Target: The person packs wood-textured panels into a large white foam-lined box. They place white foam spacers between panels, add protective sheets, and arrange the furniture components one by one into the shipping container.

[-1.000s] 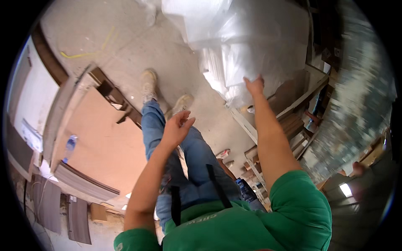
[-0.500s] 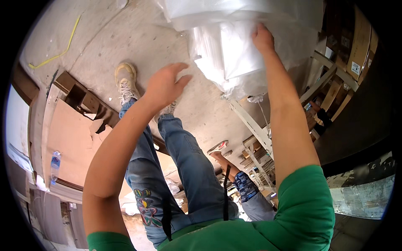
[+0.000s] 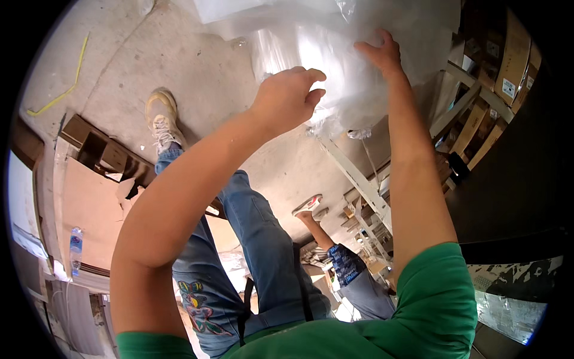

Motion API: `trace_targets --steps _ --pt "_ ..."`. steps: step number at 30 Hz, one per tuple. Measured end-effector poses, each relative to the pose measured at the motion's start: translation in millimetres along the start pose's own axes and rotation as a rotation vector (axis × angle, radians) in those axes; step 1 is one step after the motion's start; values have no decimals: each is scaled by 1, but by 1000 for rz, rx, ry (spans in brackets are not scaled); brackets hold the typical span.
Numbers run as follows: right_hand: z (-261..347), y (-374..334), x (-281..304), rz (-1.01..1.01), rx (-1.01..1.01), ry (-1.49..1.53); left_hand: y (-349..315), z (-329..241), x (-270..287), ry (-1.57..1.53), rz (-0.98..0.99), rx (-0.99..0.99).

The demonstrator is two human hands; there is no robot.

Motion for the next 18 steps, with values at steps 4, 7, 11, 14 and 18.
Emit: trace_targets --steps 4,7,11,14,18 --pt "9 -49 -13 374 233 -22 6 -31 -13 1 7 -262" --pt "43 -155 -11 582 14 337 12 -62 -26 58 -37 -576" --pt "107 -295 -18 1670 -59 636 7 -63 -57 228 404 -435" --pt "135 -289 5 1769 154 508 -20 -17 -64 415 1016 25" --pt "103 -191 16 1244 -271 1296 -39 18 -38 388 1070 206"
Point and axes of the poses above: each hand's wrist, its own y-axis towards the middle knuckle, its own x-axis out of the back of the hand, z = x × y, the point moved 6 cm from there along y, towards the middle knuckle, and after that the axes turned 8 degrees about -x, right-handed, at the moved point
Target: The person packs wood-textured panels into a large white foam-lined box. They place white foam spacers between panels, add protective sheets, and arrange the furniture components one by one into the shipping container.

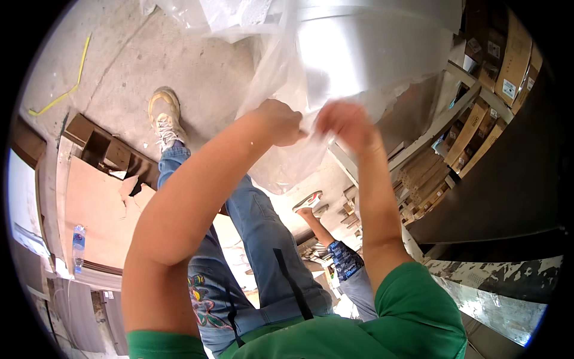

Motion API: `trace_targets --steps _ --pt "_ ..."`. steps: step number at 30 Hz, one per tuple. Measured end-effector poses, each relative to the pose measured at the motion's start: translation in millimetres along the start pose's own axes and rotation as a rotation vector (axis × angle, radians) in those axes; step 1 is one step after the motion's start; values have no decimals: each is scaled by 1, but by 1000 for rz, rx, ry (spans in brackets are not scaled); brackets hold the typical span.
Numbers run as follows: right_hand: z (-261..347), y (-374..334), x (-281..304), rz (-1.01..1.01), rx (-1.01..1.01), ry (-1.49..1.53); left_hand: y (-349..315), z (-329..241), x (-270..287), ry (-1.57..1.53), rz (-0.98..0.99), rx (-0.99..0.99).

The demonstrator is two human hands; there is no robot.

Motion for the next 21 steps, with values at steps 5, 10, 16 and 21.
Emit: trace_targets --steps 5,10,16,21 --pt "-38 -3 133 -1072 -237 -258 9 -28 -54 192 204 -212" --pt "-90 18 90 -1015 -207 10 7 -37 -76 269 209 -188" --pt "-102 16 94 -943 -80 449 4 -10 -88 246 79 -104" --pt "-85 -17 107 -854 -6 647 -2 -15 -76 226 -54 -125"
Point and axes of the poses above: each hand's wrist, its own y-axis towards the middle knuckle, its own x-axis out of the back of the hand, z = x × y, the point moved 6 cm from there along y, towards the middle knuckle, and after that the axes turned 8 degrees about -x, right-handed, at the moved point
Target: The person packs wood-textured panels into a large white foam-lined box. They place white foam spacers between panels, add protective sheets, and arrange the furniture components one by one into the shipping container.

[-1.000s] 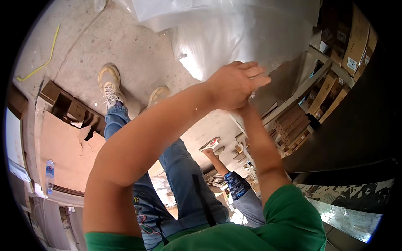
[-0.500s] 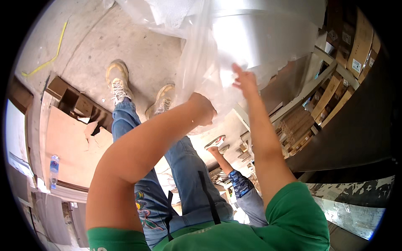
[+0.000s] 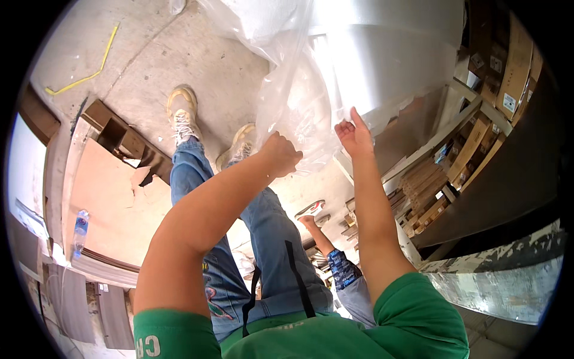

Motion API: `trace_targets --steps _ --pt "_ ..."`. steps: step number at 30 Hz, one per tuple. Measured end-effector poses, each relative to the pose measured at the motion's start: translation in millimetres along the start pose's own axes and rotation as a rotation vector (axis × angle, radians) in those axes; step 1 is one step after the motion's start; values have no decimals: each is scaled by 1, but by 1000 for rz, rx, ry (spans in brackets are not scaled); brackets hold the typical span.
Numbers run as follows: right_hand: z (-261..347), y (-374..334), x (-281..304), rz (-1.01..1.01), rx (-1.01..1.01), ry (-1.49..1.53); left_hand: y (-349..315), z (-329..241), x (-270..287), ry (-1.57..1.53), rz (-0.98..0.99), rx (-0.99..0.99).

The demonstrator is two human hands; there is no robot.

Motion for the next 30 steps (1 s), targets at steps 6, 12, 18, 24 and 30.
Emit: trace_targets --steps 6,12,18,24,30 --pt "-4 -75 23 314 -58 92 -41 -15 77 -735 -997 114" --pt "-106 -183 47 616 -476 -161 -87 -35 120 -1358 -1064 308" --pt "-116 -249 18 666 -574 -158 -232 -94 131 -1280 -1202 238" --pt "-65 -278 -62 704 -354 -64 -434 -142 72 -1183 -1375 388" --pt "-142 -342 -194 845 -456 -637 -539 -127 32 -863 -974 820"
Point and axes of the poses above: each hand's wrist, its own y-axis towards the middle knuckle, its own x-axis out of the back of the hand, z = x × y, the point moved 6 cm from there along y, towards the middle knuckle, and after that the axes turned 8 degrees about -x, right-handed, at the moved point
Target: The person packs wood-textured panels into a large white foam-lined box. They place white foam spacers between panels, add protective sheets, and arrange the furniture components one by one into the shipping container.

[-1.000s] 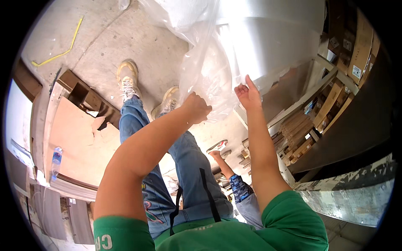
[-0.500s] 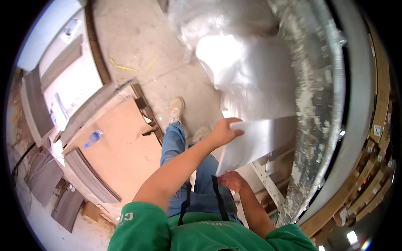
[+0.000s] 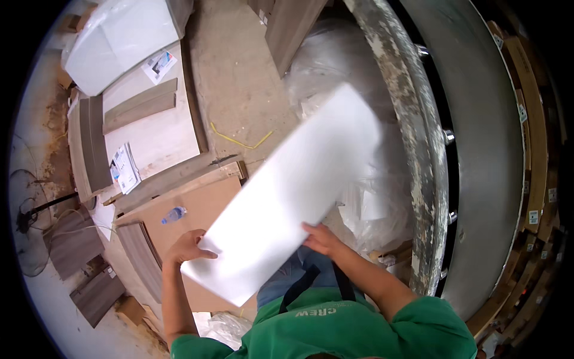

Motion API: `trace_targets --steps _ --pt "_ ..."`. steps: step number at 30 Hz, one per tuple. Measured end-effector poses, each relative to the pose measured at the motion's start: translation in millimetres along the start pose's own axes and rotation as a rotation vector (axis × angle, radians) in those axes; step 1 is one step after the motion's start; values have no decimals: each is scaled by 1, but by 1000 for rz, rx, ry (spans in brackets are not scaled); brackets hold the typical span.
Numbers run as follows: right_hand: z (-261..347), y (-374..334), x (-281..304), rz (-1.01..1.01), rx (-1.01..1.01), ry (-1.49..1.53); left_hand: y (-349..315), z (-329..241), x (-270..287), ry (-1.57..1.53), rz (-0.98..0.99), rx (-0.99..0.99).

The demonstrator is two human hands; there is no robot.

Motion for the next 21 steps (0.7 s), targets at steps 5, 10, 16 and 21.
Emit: trace_targets --steps 5,10,16,21 --pt "10 75 -105 112 -233 -329 38 13 61 -330 -391 148" --pt "120 166 -61 70 -81 -687 44 61 85 -432 -590 365" --pt "411 165 22 -847 461 -969 44 108 75 -519 -660 489" --pt "552 155 8 -1291 666 -1599 60 100 59 -518 -644 539"
Point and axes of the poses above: each hand's wrist, its own y-axis towards the middle knuckle, its own x-axis out of the back of the hand, z = x × y, the point moved 6 cm from there along y, towards the middle knuckle, and after that the axes turned 8 degrees about -x, right-handed, at the moved point
